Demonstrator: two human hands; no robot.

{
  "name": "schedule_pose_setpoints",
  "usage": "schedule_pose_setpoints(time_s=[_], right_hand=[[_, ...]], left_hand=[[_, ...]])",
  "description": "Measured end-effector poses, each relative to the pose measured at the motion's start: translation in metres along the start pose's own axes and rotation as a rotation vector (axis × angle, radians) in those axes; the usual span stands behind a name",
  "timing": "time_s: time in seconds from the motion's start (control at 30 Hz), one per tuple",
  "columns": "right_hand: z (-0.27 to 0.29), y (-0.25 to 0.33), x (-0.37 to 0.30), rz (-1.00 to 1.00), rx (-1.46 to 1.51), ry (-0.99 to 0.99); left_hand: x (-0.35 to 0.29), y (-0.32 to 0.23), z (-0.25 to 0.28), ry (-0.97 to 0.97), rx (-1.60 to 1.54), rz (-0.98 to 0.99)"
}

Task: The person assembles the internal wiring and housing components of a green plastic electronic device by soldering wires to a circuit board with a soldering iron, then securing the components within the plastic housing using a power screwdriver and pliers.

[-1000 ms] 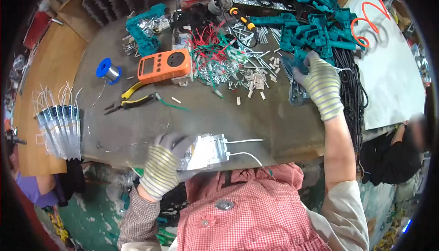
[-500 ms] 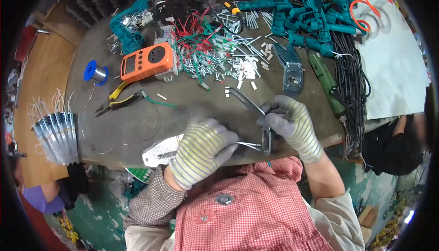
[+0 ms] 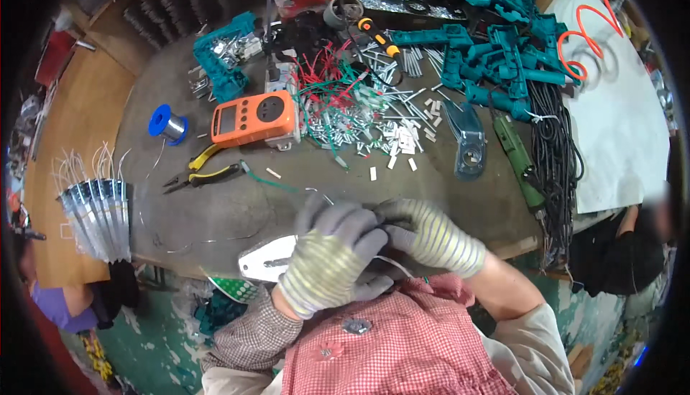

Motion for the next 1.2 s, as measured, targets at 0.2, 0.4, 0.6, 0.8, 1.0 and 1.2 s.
schedule_pose_setpoints(time_s=[0.2, 0.4, 0.6, 0.8, 1.0, 1.2], right_hand=[[0.125, 0.06, 0.102, 0.186, -1.054, -0.459], [0.174, 0.025, 0.276, 0.12, -1.322, -0.285], [0.221, -0.018, 0.337, -0.026, -0.819, -0.228], [0.173, 0.061, 0.262, 0.001, -1.168, -0.453], [0.158, 0.083, 0.141, 0.495, -0.925, -0.896], [0.075, 0.066, -0.003, 0.707, -1.24, -0.476]], left_hand=[[-0.011, 0.008, -0.018, 0.277, 0.095, -0.005], [-0.001, 0.007, -0.013, 0.272, 0.042, 0.062], [0.011, 0.004, -0.017, 0.25, 0.016, -0.004], [-0.002, 0.007, -0.013, 0.258, 0.03, 0.071], [-0.005, 0.008, -0.015, 0.23, 0.021, 0.061], [-0.001, -0.001, -0.015, 0.224, 0.137, 0.088]])
Point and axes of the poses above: each hand's wrist, its own x-axis towards the middle knuckle, its own z-axis out of the back of the hand, y = z × x, the point moved 4 cm from there along x, towards the middle knuckle, and after that the axes turned 4 degrees about -z, right-handed, at the moved point
